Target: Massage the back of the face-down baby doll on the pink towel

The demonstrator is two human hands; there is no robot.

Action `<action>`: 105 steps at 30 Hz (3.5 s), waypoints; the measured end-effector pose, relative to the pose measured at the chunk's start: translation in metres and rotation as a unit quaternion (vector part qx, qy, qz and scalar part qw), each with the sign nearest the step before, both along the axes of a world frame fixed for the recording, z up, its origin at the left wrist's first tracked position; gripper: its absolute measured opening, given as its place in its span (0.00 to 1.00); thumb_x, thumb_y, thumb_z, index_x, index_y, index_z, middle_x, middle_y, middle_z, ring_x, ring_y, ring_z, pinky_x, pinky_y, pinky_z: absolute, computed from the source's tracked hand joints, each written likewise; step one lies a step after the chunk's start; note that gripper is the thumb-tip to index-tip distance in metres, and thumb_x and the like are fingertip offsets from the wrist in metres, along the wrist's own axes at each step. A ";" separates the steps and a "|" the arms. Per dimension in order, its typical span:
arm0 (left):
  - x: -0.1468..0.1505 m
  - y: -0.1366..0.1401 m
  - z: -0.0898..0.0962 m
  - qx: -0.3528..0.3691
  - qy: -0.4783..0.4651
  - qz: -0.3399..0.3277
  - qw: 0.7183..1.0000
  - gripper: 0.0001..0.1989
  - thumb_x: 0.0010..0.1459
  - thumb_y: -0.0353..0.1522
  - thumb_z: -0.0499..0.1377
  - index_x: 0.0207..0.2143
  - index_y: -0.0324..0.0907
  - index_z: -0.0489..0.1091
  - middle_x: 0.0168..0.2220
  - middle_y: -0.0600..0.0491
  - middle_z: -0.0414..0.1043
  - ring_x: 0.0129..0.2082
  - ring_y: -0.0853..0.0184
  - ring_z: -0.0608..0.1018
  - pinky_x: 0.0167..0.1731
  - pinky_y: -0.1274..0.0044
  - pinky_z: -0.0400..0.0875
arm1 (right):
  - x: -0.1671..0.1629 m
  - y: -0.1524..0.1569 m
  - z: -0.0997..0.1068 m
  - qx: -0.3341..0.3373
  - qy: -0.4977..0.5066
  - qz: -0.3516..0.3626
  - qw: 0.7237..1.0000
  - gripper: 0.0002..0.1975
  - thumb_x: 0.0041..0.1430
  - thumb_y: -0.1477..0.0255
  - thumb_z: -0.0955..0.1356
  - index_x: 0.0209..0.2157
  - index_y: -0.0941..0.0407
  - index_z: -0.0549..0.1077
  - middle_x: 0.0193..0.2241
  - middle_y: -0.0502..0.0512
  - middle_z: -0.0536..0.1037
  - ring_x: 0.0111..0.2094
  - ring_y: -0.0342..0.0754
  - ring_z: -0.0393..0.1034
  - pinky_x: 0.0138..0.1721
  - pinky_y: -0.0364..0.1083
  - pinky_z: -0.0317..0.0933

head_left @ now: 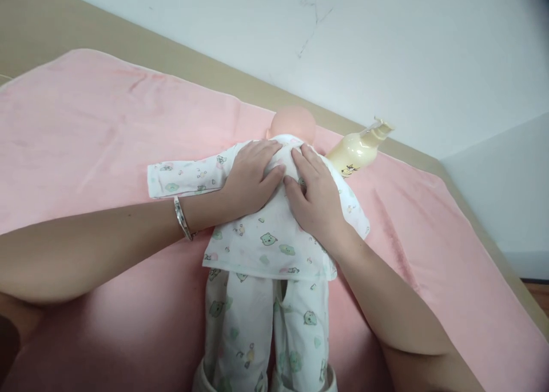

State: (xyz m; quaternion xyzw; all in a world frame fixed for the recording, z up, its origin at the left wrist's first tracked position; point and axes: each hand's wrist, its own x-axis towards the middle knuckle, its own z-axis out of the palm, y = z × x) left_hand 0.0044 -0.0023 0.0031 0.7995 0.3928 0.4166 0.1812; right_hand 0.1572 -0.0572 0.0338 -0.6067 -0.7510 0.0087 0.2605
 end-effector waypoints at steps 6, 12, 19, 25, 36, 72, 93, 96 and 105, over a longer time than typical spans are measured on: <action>0.000 -0.001 0.001 0.003 0.000 -0.006 1.000 0.24 0.65 0.39 0.46 0.56 0.38 0.68 0.60 0.45 0.70 0.61 0.57 0.70 0.65 0.63 0.60 | 0.001 0.000 -0.001 0.002 0.009 -0.002 1.000 0.26 0.64 0.65 0.61 0.62 0.56 0.66 0.67 0.63 0.62 0.70 0.60 0.53 0.69 0.68 0.49; 0.001 -0.001 0.000 0.003 -0.002 -0.006 1.000 0.25 0.64 0.39 0.46 0.57 0.36 0.67 0.60 0.44 0.70 0.61 0.57 0.70 0.65 0.63 0.61 | 0.000 0.001 0.001 -0.007 0.000 -0.005 1.000 0.29 0.64 0.64 0.59 0.62 0.64 0.65 0.67 0.68 0.61 0.70 0.59 0.53 0.70 0.64 0.49; 0.001 -0.001 0.001 0.006 0.005 -0.006 1.000 0.24 0.65 0.38 0.45 0.56 0.36 0.67 0.59 0.44 0.71 0.60 0.57 0.70 0.65 0.63 0.61 | 0.001 0.001 0.000 -0.012 0.007 -0.005 1.000 0.30 0.63 0.64 0.60 0.63 0.63 0.65 0.68 0.67 0.61 0.70 0.58 0.52 0.70 0.64 0.48; 0.001 0.000 0.000 0.007 0.003 -0.004 1.000 0.26 0.64 0.38 0.45 0.57 0.34 0.68 0.59 0.43 0.71 0.60 0.57 0.71 0.64 0.63 0.61 | 0.002 0.001 -0.001 -0.003 0.005 -0.004 1.000 0.28 0.63 0.64 0.60 0.62 0.60 0.66 0.67 0.65 0.62 0.70 0.58 0.53 0.70 0.65 0.49; 0.002 0.000 0.000 0.005 -0.002 -0.002 1.000 0.26 0.64 0.39 0.46 0.57 0.35 0.68 0.59 0.44 0.71 0.60 0.57 0.70 0.65 0.63 0.61 | 0.000 0.000 0.002 -0.020 0.003 -0.010 1.000 0.30 0.63 0.64 0.59 0.63 0.63 0.64 0.68 0.67 0.59 0.70 0.58 0.52 0.70 0.63 0.49; 0.001 -0.001 0.001 -0.005 0.008 -0.002 1.000 0.22 0.66 0.38 0.47 0.57 0.40 0.67 0.61 0.47 0.70 0.61 0.59 0.70 0.65 0.63 0.61 | 0.005 0.002 0.000 -0.014 -0.014 -0.001 1.000 0.27 0.64 0.66 0.61 0.63 0.56 0.64 0.68 0.61 0.61 0.71 0.60 0.51 0.70 0.67 0.48; 0.001 -0.001 0.003 -0.005 0.016 -0.003 1.000 0.20 0.66 0.36 0.47 0.57 0.43 0.66 0.59 0.49 0.71 0.60 0.57 0.71 0.64 0.62 0.62 | 0.009 0.004 -0.002 -0.001 -0.020 0.005 1.000 0.25 0.66 0.64 0.61 0.63 0.52 0.64 0.68 0.58 0.61 0.70 0.60 0.52 0.69 0.68 0.51; 0.001 -0.002 0.003 -0.006 0.019 -0.002 1.000 0.20 0.66 0.37 0.47 0.57 0.42 0.66 0.59 0.48 0.70 0.60 0.56 0.71 0.64 0.62 0.62 | 0.007 0.003 -0.001 -0.007 -0.014 -0.002 1.000 0.25 0.65 0.65 0.61 0.62 0.54 0.64 0.68 0.59 0.61 0.70 0.60 0.52 0.69 0.67 0.50; 0.001 -0.001 0.003 -0.003 0.015 -0.002 1.000 0.20 0.66 0.37 0.47 0.56 0.44 0.67 0.59 0.49 0.71 0.59 0.58 0.71 0.64 0.63 0.63 | 0.008 0.004 -0.002 0.001 -0.011 0.011 1.000 0.25 0.65 0.64 0.61 0.62 0.51 0.64 0.68 0.57 0.62 0.70 0.60 0.53 0.68 0.68 0.51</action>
